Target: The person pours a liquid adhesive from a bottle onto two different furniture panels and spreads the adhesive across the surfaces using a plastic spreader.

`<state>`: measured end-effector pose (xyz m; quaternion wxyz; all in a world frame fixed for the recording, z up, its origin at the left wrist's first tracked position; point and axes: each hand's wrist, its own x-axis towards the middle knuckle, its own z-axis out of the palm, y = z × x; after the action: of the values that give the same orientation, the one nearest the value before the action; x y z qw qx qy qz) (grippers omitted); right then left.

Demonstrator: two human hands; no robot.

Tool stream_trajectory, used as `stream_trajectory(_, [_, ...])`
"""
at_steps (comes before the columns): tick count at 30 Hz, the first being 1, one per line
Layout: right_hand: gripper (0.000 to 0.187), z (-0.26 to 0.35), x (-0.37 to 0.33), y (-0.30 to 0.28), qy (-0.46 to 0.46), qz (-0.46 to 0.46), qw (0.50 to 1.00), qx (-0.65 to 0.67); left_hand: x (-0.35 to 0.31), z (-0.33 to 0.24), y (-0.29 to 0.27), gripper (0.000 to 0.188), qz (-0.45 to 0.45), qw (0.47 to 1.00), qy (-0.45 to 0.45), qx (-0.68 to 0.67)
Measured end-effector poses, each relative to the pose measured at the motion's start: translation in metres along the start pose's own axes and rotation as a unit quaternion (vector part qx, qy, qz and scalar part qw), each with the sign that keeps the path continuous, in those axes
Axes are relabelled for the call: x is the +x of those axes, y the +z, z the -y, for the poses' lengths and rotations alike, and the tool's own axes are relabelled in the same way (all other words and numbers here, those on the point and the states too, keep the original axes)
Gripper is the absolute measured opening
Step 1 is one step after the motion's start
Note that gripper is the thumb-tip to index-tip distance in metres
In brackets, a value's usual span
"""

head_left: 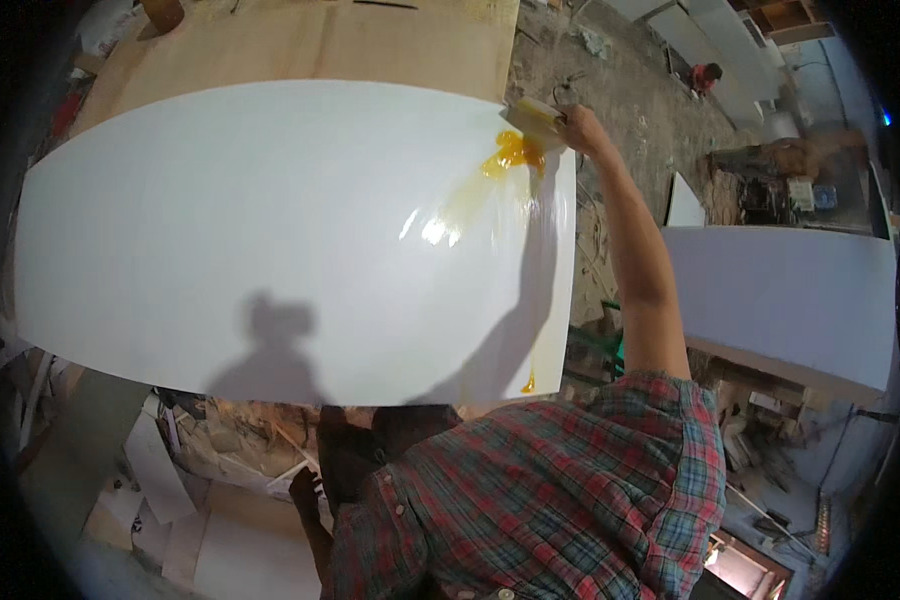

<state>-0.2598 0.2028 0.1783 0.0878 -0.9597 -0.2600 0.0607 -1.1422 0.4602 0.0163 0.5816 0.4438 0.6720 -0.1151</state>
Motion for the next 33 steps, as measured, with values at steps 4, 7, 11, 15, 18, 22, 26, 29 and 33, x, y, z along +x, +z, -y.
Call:
stream_trajectory(4, [0.029, -0.009, -0.019, 0.024, -0.063, -0.031, 0.995, -0.064, 0.008, 0.006, -0.011, 0.041, 0.006, 1.0, 0.016, 0.021])
stream_trajectory(7, [0.03, -0.017, -0.059, 0.03, -0.002, 0.018, 0.998, -0.065, 0.03, 0.01, -0.028, 0.041, 0.016, 0.998, 0.037, 0.038])
stream_trajectory(11, [0.031, -0.003, -0.177, 0.029, -0.012, 0.045, 0.993, -0.111, 0.061, -0.011, -0.045, 0.045, 0.06, 0.995, 0.074, 0.027])
stream_trajectory(15, [0.027, 0.042, -0.321, 0.025, -0.019, 0.054, 0.998, -0.025, 0.073, -0.086, -0.02, 0.051, 0.16, 0.966, 0.202, -0.005])
stream_trajectory(18, [0.037, 0.079, -0.396, 0.022, 0.012, 0.096, 0.995, 0.021, 0.054, -0.136, 0.019, 0.052, 0.239, 0.92, 0.306, 0.049])
stream_trajectory(22, [0.04, 0.111, -0.471, 0.029, 0.014, 0.075, 0.996, 0.048, 0.035, -0.185, 0.066, 0.047, 0.332, 0.866, 0.369, 0.066])
stream_trajectory(26, [0.032, 0.124, -0.534, 0.042, 0.14, 0.196, 0.971, 0.005, 0.026, -0.193, 0.083, 0.047, 0.386, 0.867, 0.311, 0.05])
stream_trajectory(29, [0.025, 0.13, -0.562, 0.047, 0.142, 0.207, 0.962, 0.109, 0.023, -0.181, 0.066, 0.047, 0.363, 0.865, 0.339, 0.075])
stream_trajectory(33, [0.021, 0.133, -0.534, 0.022, 0.274, 0.006, 0.889, 0.368, 0.039, -0.159, 0.018, 0.043, 0.318, 0.904, 0.286, -0.005])
